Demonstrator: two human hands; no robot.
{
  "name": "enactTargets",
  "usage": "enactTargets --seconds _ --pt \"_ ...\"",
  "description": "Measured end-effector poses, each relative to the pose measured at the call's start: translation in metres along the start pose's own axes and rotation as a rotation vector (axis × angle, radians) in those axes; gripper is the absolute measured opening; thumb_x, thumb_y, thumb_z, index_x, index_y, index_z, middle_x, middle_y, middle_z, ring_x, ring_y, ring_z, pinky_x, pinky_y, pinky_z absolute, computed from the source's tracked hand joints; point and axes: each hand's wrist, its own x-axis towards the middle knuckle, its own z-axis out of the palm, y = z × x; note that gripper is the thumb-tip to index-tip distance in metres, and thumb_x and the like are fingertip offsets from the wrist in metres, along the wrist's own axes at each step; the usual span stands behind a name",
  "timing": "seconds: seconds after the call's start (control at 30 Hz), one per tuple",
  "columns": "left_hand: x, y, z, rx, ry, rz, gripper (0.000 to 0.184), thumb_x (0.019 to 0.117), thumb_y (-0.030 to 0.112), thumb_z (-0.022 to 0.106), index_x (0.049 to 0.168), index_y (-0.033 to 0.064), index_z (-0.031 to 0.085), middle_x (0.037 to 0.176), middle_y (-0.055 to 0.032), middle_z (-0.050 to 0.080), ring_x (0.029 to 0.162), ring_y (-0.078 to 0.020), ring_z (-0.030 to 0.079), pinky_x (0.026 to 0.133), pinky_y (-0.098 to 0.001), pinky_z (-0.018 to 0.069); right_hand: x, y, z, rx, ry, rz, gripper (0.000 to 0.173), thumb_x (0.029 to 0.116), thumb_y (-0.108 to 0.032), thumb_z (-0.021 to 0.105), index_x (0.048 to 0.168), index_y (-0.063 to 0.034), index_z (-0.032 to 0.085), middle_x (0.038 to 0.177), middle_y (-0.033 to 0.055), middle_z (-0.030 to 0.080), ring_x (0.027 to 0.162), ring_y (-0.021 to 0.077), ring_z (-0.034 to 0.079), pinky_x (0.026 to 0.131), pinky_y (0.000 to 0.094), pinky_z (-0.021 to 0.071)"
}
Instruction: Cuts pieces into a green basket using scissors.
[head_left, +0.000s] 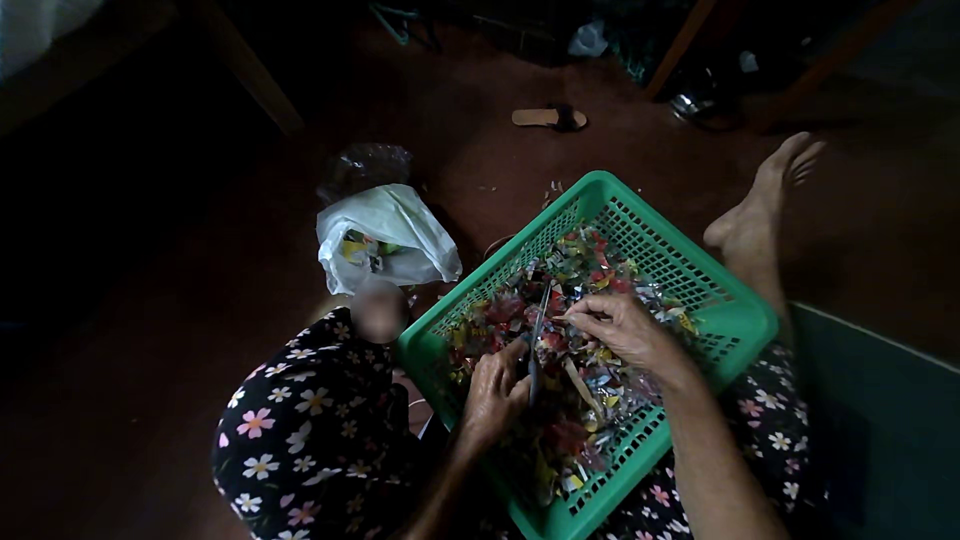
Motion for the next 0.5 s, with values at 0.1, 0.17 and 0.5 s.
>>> enactTargets --seconds 0.1,0.17,0.5 --pt "0.0 -0.004 0.003 -0.153 0.012 0.057 0.028 0.0924 0.026 0.059 0.105 0.0025 0.068 0.076 -0.0012 0.062 0.065 -0.0096 0.058 0.063 -0.0307 0.0488 -0.002 0.003 -0.001 -0.05 0.011 0.014 0.018 0.1028 -0.017 0.062 0.102 -0.0023 0.072 0.083 0.0033 0.066 0.066 0.0042 0.06 0.066 0.0219 0.0535" --pt "-0.001 -0.005 0.004 -0.229 0.0 0.074 0.027 0.0928 0.027 0.059 0.103 0.0032 0.067 0.075 0.0014 0.06 0.063 -0.0063 0.057 0.06 -0.0266 0.049 -0.004 0.005 -0.001 -0.06 0.045 0.021 0.017 0.1025 -0.017 0.063 0.1 -0.0036 0.072 0.081 0.0029 0.066 0.066 0.0047 0.06 0.066 0.0231 0.0532" --pt "-0.007 0.019 -0.008 0.069 -0.193 -0.094 0.041 0.0991 0.023 0.056 0.134 0.0021 0.055 0.097 -0.017 0.066 0.091 -0.0313 0.064 0.083 -0.0514 0.0518 -0.008 0.001 0.01 0.051 0.095 -0.061 0.015 0.1013 -0.014 0.064 0.099 -0.0012 0.072 0.078 0.0013 0.066 0.063 0.0021 0.06 0.063 0.0187 0.0533"
